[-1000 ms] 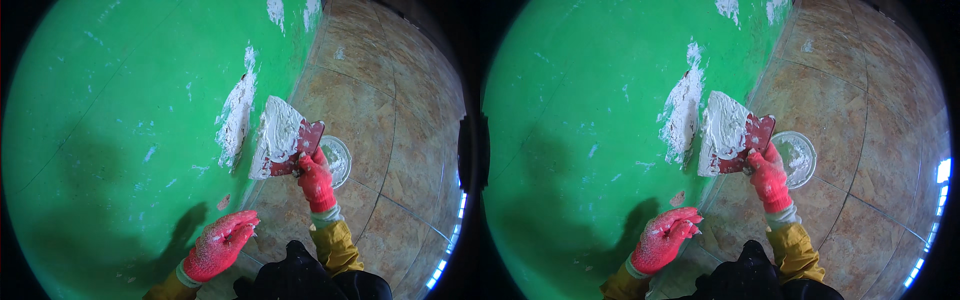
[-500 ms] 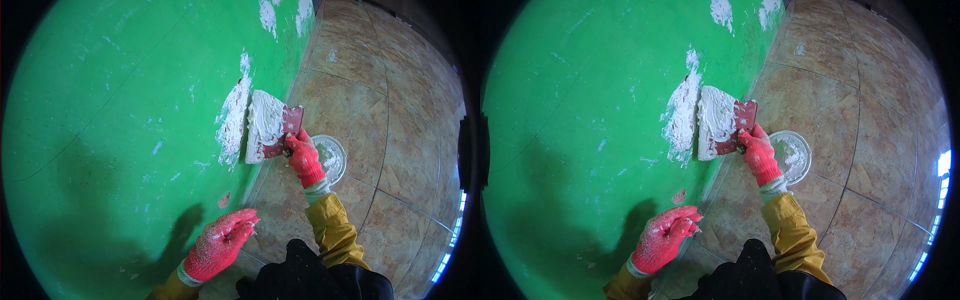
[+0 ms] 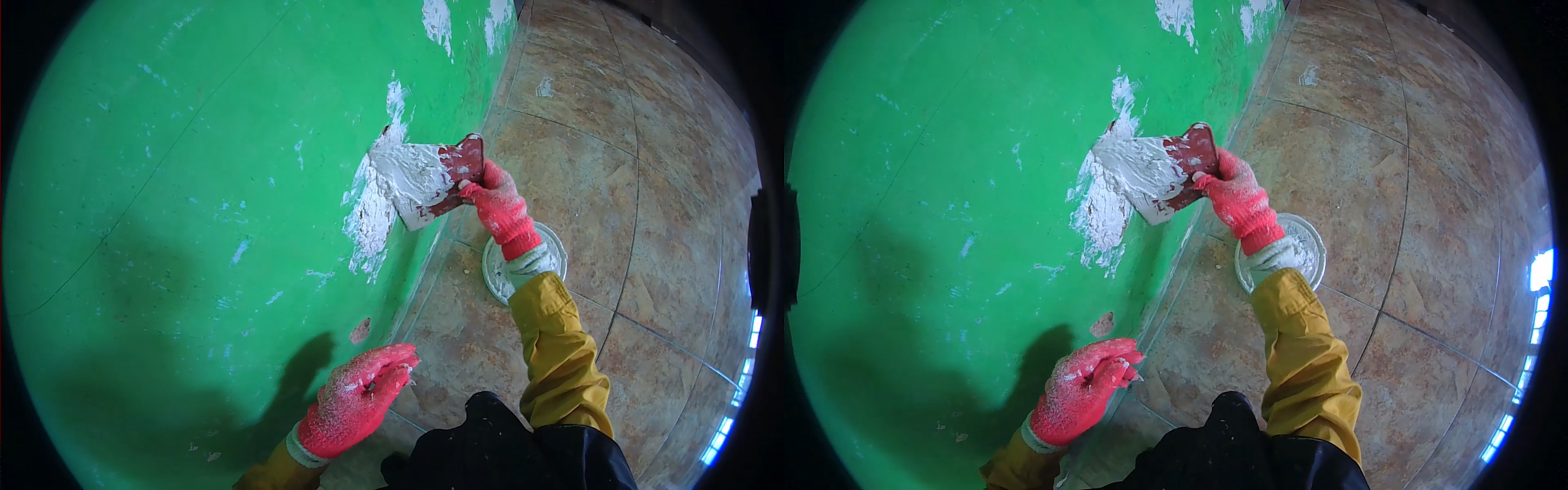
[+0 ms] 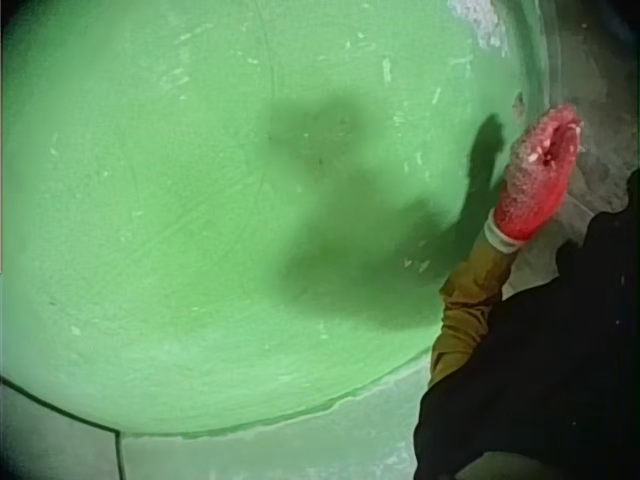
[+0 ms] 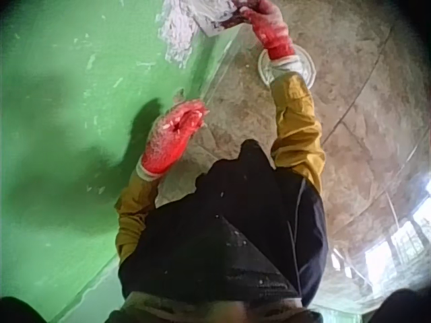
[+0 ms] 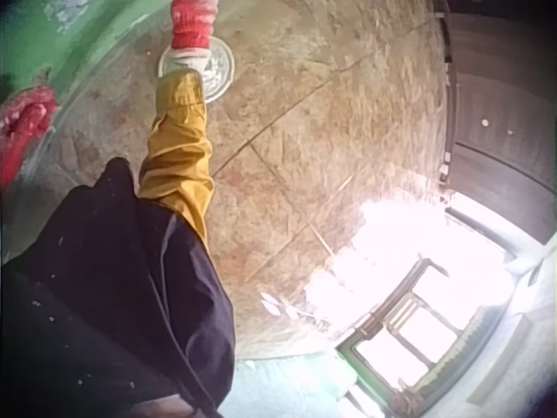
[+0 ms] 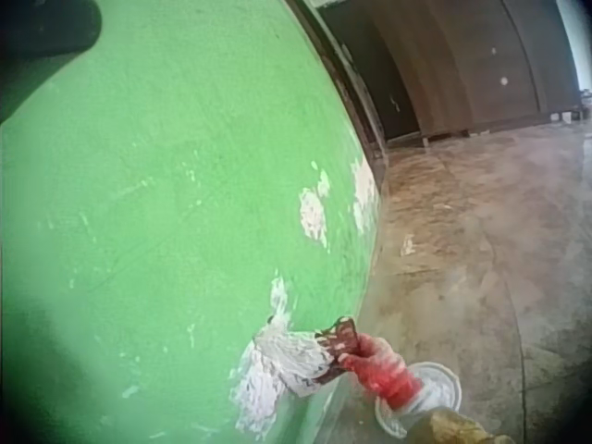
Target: The person applies putty onto damaged spots on a wall using a putty knife and scrapes putty from a container lid.
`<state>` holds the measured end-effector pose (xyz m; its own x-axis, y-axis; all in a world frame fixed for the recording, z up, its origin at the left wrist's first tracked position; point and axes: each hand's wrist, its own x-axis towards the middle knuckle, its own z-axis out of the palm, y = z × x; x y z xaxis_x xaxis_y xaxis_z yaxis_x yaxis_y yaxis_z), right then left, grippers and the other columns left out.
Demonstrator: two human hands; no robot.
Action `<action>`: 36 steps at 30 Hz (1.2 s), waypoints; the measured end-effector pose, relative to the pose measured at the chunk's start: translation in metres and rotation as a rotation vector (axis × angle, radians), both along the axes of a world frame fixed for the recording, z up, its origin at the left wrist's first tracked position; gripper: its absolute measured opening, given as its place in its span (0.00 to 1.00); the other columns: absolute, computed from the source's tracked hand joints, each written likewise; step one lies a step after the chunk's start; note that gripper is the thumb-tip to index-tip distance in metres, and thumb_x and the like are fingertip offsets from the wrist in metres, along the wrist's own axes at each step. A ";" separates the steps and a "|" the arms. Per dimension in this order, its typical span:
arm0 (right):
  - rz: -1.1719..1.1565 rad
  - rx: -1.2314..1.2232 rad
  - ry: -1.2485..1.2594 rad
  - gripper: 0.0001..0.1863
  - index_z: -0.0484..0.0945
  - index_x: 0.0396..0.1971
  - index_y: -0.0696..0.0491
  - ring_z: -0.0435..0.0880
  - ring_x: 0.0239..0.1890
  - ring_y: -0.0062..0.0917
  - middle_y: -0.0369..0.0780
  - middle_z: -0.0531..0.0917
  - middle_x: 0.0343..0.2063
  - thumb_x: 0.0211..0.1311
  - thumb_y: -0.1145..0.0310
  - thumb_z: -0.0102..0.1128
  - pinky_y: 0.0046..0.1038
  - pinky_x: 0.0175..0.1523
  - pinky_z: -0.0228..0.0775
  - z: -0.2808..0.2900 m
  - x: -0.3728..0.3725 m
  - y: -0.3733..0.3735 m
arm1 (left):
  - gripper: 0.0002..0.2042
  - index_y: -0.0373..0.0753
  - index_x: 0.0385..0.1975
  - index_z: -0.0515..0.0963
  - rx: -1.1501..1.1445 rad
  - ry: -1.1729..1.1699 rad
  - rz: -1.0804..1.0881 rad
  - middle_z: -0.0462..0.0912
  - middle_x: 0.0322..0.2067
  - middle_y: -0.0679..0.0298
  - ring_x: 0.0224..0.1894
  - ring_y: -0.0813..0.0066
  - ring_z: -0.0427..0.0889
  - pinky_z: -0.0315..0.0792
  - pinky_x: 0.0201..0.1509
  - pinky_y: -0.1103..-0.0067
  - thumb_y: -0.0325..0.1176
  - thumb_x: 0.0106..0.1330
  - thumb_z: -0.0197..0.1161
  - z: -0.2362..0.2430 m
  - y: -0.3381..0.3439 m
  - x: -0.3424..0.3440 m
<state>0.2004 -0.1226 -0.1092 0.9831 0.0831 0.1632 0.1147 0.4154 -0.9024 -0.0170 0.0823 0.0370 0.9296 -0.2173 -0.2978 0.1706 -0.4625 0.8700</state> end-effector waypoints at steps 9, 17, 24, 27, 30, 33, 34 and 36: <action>0.044 -0.350 -0.411 0.16 0.76 0.40 0.54 0.77 0.34 0.20 0.40 0.82 0.31 0.48 0.80 0.57 0.25 0.42 0.69 0.035 0.036 -0.021 | 0.12 0.28 0.47 0.71 -0.015 0.002 -0.027 0.79 0.39 0.57 0.36 0.77 0.78 0.73 0.41 0.81 0.24 0.65 0.49 -0.009 -0.011 0.008; 0.063 -0.576 -0.493 0.15 0.76 0.38 0.55 0.78 0.31 0.25 0.43 0.81 0.28 0.46 0.81 0.56 0.26 0.38 0.69 0.068 0.044 -0.026 | 0.12 0.29 0.48 0.71 -0.006 0.023 -0.057 0.79 0.39 0.57 0.37 0.77 0.78 0.73 0.43 0.81 0.25 0.66 0.49 -0.011 -0.019 0.015; 0.065 -0.453 -0.364 0.16 0.76 0.40 0.55 0.78 0.32 0.23 0.40 0.81 0.28 0.48 0.78 0.57 0.27 0.38 0.70 0.056 0.035 -0.020 | 0.13 0.30 0.48 0.70 -0.011 0.067 -0.075 0.79 0.41 0.58 0.38 0.77 0.78 0.73 0.44 0.82 0.25 0.66 0.48 -0.014 -0.023 0.020; 0.093 -0.377 -0.213 0.16 0.76 0.42 0.55 0.77 0.33 0.21 0.38 0.82 0.30 0.49 0.78 0.56 0.27 0.40 0.70 0.044 0.036 -0.017 | 0.13 0.30 0.49 0.70 -0.006 0.045 -0.102 0.78 0.41 0.58 0.38 0.77 0.78 0.73 0.44 0.82 0.25 0.66 0.48 -0.018 -0.023 0.022; 0.107 -0.408 -0.264 0.16 0.76 0.42 0.56 0.77 0.34 0.20 0.37 0.81 0.32 0.50 0.78 0.56 0.25 0.42 0.69 0.043 0.040 -0.017 | 0.13 0.30 0.49 0.70 -0.021 0.075 -0.089 0.78 0.41 0.58 0.38 0.77 0.78 0.73 0.44 0.81 0.25 0.66 0.48 -0.018 -0.028 0.024; 0.184 -0.417 -0.220 0.16 0.76 0.42 0.56 0.76 0.35 0.20 0.36 0.81 0.33 0.50 0.78 0.56 0.24 0.42 0.69 0.049 0.046 -0.016 | 0.13 0.30 0.49 0.70 0.019 0.065 -0.100 0.78 0.41 0.57 0.39 0.77 0.78 0.73 0.45 0.82 0.25 0.66 0.49 -0.017 -0.028 0.025; 0.187 -0.413 -0.221 0.16 0.76 0.42 0.56 0.76 0.35 0.20 0.36 0.81 0.33 0.50 0.78 0.56 0.24 0.42 0.69 0.047 0.046 -0.013 | 0.13 0.30 0.49 0.70 0.023 0.066 -0.097 0.78 0.41 0.57 0.39 0.77 0.78 0.73 0.45 0.82 0.25 0.66 0.49 -0.018 -0.026 0.025; 0.248 -0.245 -0.142 0.17 0.74 0.45 0.57 0.75 0.36 0.17 0.34 0.80 0.35 0.53 0.82 0.53 0.23 0.44 0.69 0.042 0.044 -0.010 | 0.13 0.30 0.49 0.70 0.008 0.058 -0.093 0.78 0.41 0.57 0.39 0.77 0.78 0.73 0.44 0.82 0.25 0.66 0.49 -0.019 -0.026 0.025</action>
